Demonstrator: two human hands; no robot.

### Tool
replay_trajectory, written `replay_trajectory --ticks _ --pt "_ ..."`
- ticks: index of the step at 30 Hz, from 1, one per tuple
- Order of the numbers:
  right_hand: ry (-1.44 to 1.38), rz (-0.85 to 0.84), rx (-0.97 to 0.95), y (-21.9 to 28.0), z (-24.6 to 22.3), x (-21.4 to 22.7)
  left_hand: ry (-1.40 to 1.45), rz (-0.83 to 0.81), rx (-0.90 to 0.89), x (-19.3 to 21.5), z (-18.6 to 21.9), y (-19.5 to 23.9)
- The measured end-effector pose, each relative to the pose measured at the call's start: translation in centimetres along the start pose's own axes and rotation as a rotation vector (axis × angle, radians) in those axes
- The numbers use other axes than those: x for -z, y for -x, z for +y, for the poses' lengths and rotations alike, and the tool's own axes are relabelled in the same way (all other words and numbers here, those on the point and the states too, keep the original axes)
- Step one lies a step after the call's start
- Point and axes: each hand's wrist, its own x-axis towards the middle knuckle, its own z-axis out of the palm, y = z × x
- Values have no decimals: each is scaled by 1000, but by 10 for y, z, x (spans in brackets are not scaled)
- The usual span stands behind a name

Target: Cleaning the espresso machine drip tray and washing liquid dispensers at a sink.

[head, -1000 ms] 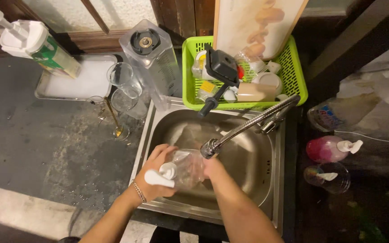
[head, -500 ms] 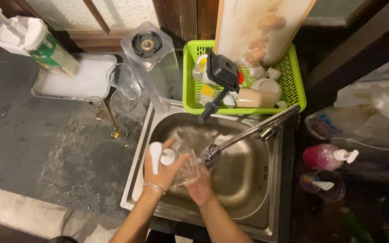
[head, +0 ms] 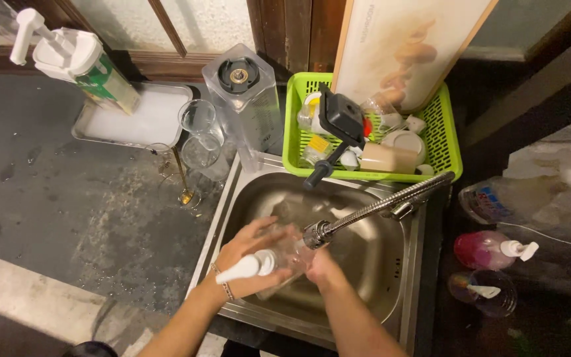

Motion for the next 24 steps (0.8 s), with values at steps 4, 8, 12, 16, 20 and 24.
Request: replay_trajectory --ticks 4,8,12,16,20,24 --pt "-27 173 222 35 13 -59 -68 355 445 -33 -7 4" --pt "179 168 309 32 16 -59 70 495 524 -40 -10 8" --pt "227 265 -3 8 1 -26 32 328 359 -21 -1 14" --pt "191 48 -207 11 -16 -8 -179 81 -38 6 9 14" --pt "520 129 96 22 -1 -9 -178 -13 -43 18 22 18" --pt "569 -135 521 15 7 58 -213 90 24 34 35 38"
